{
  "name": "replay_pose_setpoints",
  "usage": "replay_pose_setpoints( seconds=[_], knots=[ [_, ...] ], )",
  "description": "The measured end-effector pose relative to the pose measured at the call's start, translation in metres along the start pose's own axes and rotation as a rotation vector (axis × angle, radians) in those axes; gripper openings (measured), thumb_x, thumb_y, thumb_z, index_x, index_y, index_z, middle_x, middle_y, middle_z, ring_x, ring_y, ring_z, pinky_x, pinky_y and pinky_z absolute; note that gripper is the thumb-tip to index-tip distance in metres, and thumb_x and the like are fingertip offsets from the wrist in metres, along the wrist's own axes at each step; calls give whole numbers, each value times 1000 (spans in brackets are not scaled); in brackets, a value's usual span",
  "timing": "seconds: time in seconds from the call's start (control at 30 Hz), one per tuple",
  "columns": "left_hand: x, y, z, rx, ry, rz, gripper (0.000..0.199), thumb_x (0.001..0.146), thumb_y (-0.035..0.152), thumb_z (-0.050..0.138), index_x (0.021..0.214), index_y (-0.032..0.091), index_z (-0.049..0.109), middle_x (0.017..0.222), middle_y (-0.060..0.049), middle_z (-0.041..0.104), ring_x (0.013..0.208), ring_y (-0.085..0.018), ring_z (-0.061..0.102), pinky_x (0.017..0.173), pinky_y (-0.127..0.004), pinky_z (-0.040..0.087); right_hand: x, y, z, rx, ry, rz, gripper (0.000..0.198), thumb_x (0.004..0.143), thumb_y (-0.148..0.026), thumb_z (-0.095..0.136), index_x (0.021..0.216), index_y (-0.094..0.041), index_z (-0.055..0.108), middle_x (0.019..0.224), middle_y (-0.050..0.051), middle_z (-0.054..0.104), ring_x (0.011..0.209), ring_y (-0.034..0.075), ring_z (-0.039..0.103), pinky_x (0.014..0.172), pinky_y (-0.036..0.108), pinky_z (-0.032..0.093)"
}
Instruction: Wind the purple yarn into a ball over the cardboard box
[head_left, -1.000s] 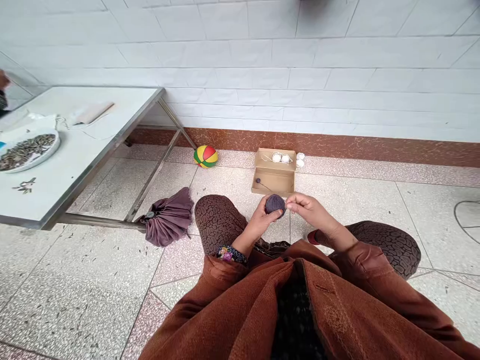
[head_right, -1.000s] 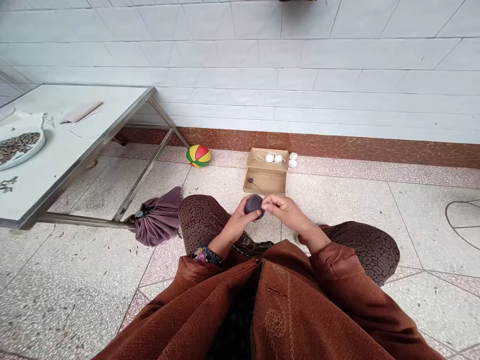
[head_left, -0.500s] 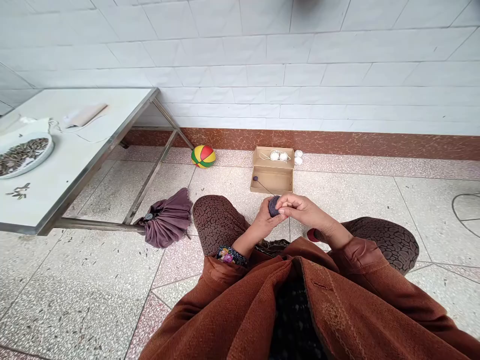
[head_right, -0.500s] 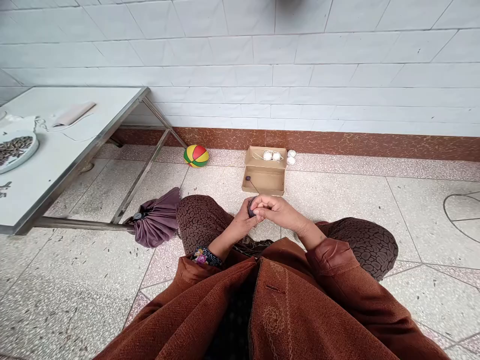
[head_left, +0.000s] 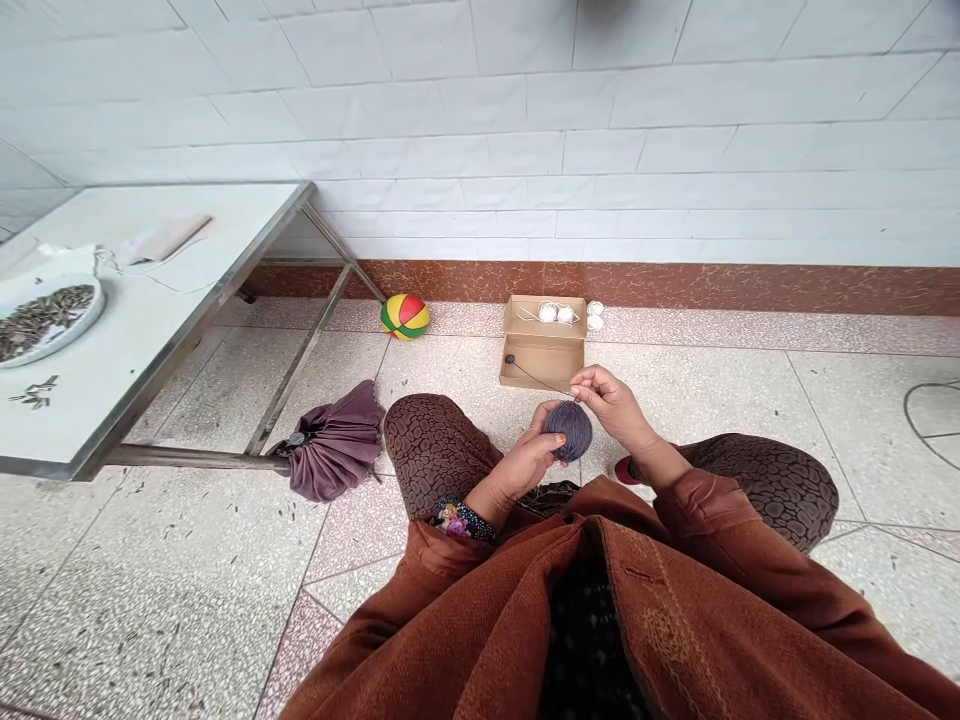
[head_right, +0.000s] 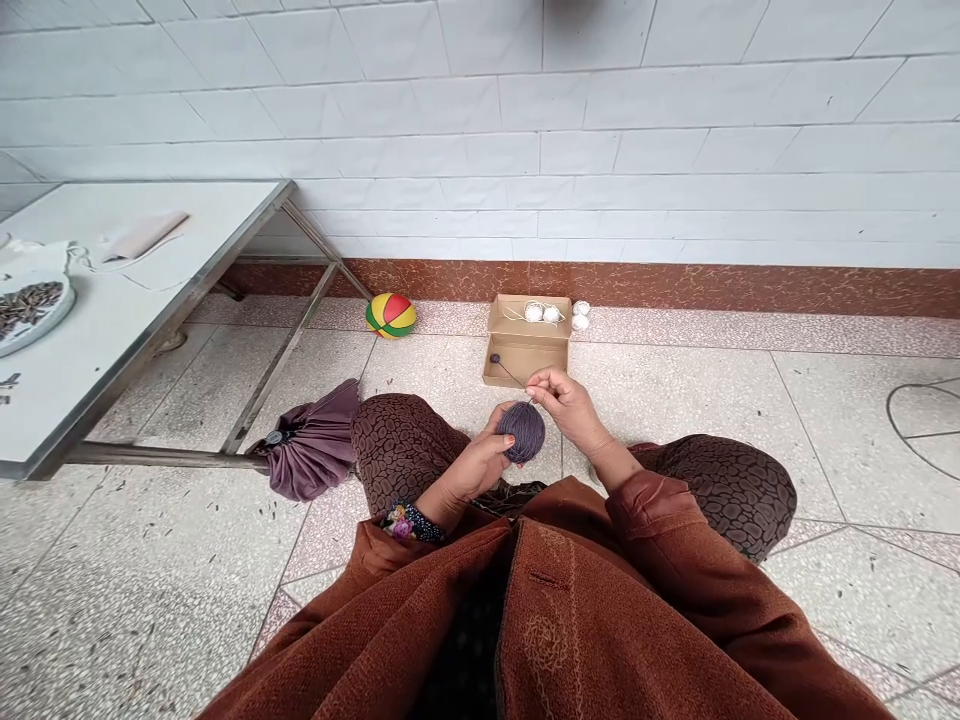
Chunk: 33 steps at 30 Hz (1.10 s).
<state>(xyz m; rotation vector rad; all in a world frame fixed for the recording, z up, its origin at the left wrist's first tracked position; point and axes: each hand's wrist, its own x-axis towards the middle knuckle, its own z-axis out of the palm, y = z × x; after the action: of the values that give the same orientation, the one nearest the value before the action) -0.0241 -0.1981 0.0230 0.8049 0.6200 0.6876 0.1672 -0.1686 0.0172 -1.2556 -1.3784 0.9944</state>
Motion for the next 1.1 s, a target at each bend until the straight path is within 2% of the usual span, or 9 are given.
replay_pose_setpoints(
  seconds=[0.23,0.37,0.47,0.57,0.73,0.8,0.9,1.0,1.1],
  knots=[
    [-5,3,1,52,-84,-100,82,81,38,62,156,32,32,105,-5,59,68,-13,56,58,-25,35,-4,-1,4,-6,172,-6,22,87,-45,68,93,-24,65,77,0,64,71,17,57,69,31,47],
    [-6,3,4,80,-70,-82,86,80,33,62,159,31,30,98,-2,57,67,-11,50,58,-24,36,-4,0,3,-25,165,5,22,87,-45,67,93,-24,65,78,0,65,71,17,57,70,31,46],
    [-5,5,5,66,-11,-33,86,78,30,61,159,31,30,102,-3,58,72,-12,51,59,-24,38,-13,9,15,-24,112,54,23,88,-46,64,93,-24,64,80,1,66,72,18,59,71,31,48],
    [-3,6,4,27,66,7,77,75,28,64,149,26,44,116,-7,59,84,-15,55,63,-24,40,-26,23,25,-64,64,70,20,91,-42,57,94,-23,62,82,3,68,74,19,62,71,32,49],
    [3,8,-1,-26,179,85,66,73,30,71,136,24,51,119,-7,60,93,-17,57,77,-29,46,-42,36,25,-345,-67,10,14,93,-34,53,89,-24,60,79,4,67,72,20,61,70,33,49],
    [5,9,-6,63,241,136,63,76,31,71,135,25,49,119,-6,60,100,-18,58,86,-32,47,-47,33,22,-397,-199,-37,15,96,-35,54,88,-24,62,81,4,68,73,20,62,71,32,49],
    [5,9,-14,359,320,208,59,80,32,69,134,22,48,122,-7,60,112,-22,55,106,-40,41,-52,17,18,-356,-385,-127,19,99,-35,55,91,-23,66,85,4,70,77,19,64,74,32,50],
    [5,6,-19,622,350,251,60,79,29,70,133,19,46,130,-12,54,124,-26,49,117,-46,32,-46,-5,12,-293,-422,-181,21,101,-36,56,91,-23,69,83,3,68,74,18,62,72,30,49],
    [5,3,-19,626,317,212,63,78,29,68,135,19,43,131,-13,49,121,-27,48,108,-46,42,-31,-18,3,-310,-388,-237,22,100,-40,60,90,-23,71,80,3,65,73,18,60,69,30,46]
  ],
)
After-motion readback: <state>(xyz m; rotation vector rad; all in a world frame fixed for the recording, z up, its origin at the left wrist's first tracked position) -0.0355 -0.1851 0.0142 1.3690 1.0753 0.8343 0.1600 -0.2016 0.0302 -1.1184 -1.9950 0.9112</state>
